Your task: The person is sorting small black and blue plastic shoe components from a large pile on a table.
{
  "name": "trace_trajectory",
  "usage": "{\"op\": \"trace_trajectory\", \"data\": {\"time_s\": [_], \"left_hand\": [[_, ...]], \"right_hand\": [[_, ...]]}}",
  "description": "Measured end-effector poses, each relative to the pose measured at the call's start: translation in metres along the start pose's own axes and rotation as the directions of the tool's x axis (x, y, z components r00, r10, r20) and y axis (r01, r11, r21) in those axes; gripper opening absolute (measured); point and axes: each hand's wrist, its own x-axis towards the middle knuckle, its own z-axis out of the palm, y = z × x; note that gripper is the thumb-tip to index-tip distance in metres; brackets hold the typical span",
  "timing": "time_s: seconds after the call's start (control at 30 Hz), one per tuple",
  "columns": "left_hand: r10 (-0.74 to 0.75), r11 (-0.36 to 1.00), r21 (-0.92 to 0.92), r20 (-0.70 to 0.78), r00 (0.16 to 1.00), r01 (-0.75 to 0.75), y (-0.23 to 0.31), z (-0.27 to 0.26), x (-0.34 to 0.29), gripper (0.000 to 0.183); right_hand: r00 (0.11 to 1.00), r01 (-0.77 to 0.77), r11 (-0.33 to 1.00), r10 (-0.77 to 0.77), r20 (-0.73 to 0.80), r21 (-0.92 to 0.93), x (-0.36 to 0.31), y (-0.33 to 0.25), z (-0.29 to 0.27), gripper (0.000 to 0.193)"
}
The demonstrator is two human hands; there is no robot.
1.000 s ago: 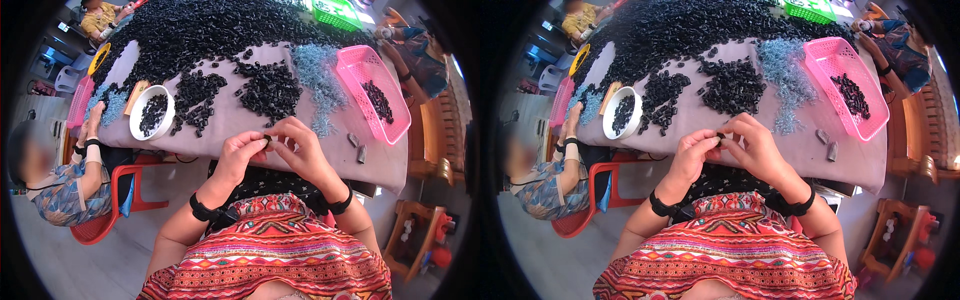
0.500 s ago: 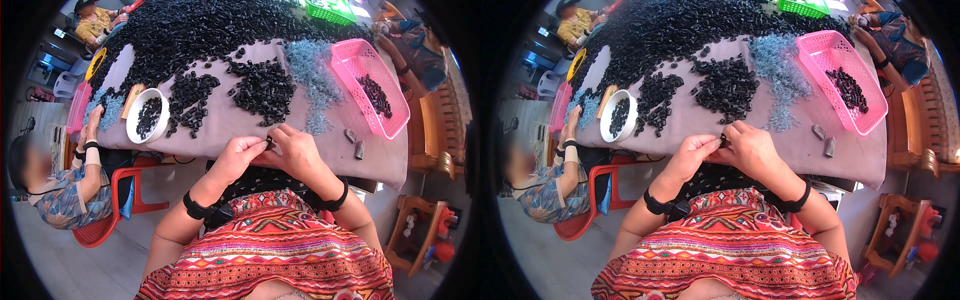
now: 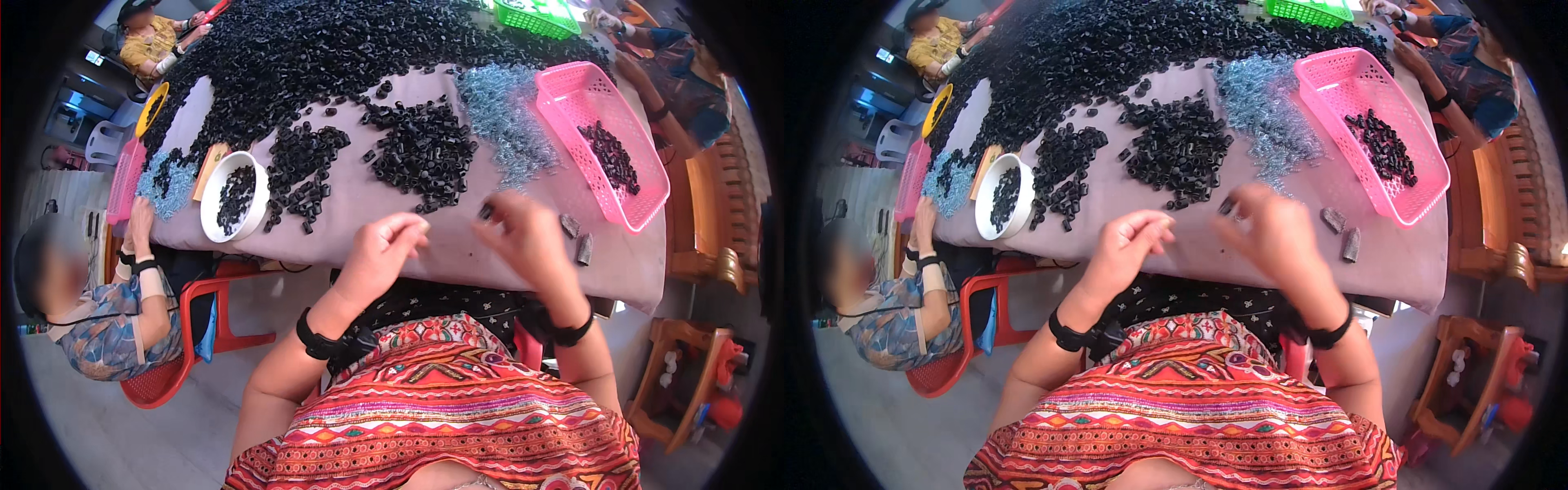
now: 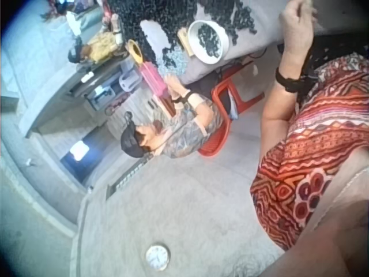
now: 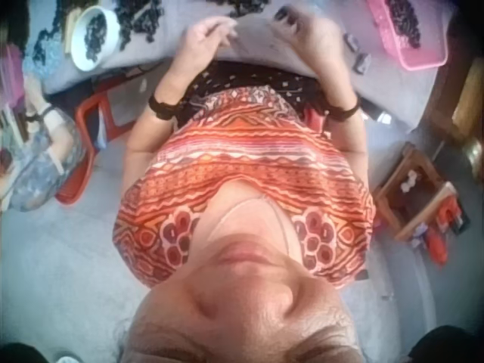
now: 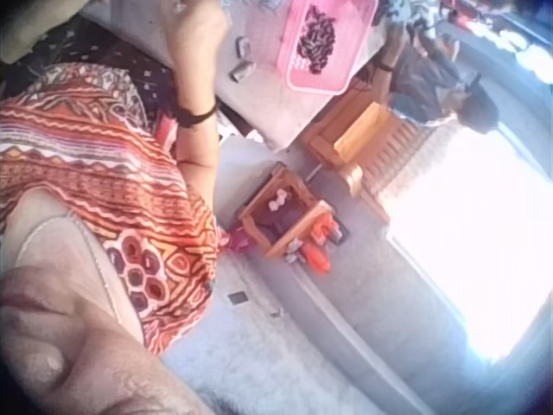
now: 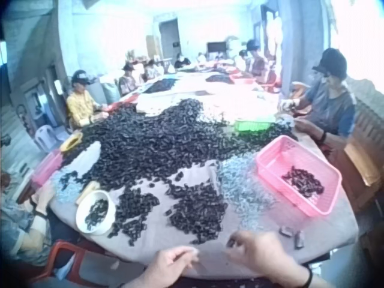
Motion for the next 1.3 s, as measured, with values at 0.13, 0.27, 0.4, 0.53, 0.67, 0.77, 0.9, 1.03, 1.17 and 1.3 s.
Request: {"op": "trace_trajectory", "data": {"time_s": [0.13, 0.27, 0.4, 0.53, 0.67, 0.77, 0.9, 1.03, 1.17, 1.3], "left_hand": [[0.256, 0.926, 0.286, 0.001, 0.967, -0.246, -0.007, -0.009, 0.019, 0.02], [0.309, 0.817, 0.508, 0.012, 0.951, -0.272, 0.003, 0.004, 0.032, 0.018], [0.379, 0.643, 0.702, 0.058, 0.924, -0.307, -0.007, 0.009, 0.042, 0.017], [0.454, 0.61, 0.695, 0.088, 0.887, -0.381, -0.013, 0.005, 0.047, 0.015], [0.496, 0.655, 0.645, 0.024, 0.868, -0.393, -0.012, -0.001, 0.042, 0.012], [0.53, 0.712, 0.569, -0.05, 0.847, -0.412, -0.008, -0.004, 0.033, 0.012], [0.4, 0.822, 0.482, -0.108, 0.91, -0.304, -0.02, -0.013, 0.015, 0.009], [0.387, 0.865, 0.398, -0.14, 0.911, -0.306, -0.029, -0.016, 0.009, 0.015], [0.37, 0.864, 0.406, -0.111, 0.922, -0.297, -0.033, -0.017, 0.006, 0.021], [0.342, 0.885, 0.383, -0.145, 0.928, -0.267, -0.033, -0.014, 0.003, 0.02]], "right_hand": [[0.921, -0.086, 0.995, 0.059, -0.385, -0.052, 0.029, 0.047, -0.069, 0.028], [0.858, -0.242, 0.901, 0.026, -0.513, -0.359, 0.046, 0.085, -0.106, 0.029], [0.954, -0.142, 0.982, 0.103, -0.28, -0.122, 0.02, 0.058, -0.059, 0.015], [0.987, 0.149, 0.978, -0.139, 0.076, -0.143, -0.01, 0.018, -0.003, 0.014], [0.989, 0.121, 0.972, -0.1, 0.112, -0.201, -0.006, 0.025, 0.02, 0.011], [0.993, 0.121, 0.988, -0.121, 0.006, -0.097, 0.002, 0.025, 0.02, 0.009], [0.992, 0.022, 0.978, 0.004, -0.126, 0.205, 0.007, 0.015, 0.005, 0.011], [0.988, -0.101, 0.917, 0.137, -0.067, 0.387, 0.006, 0.029, 0.011, 0.018], [0.993, -0.066, 0.933, 0.096, -0.07, 0.353, 0.012, 0.029, 0.008, 0.017], [0.978, -0.162, 0.847, 0.206, -0.031, 0.507, 0.013, 0.035, 0.008, 0.018]]}}
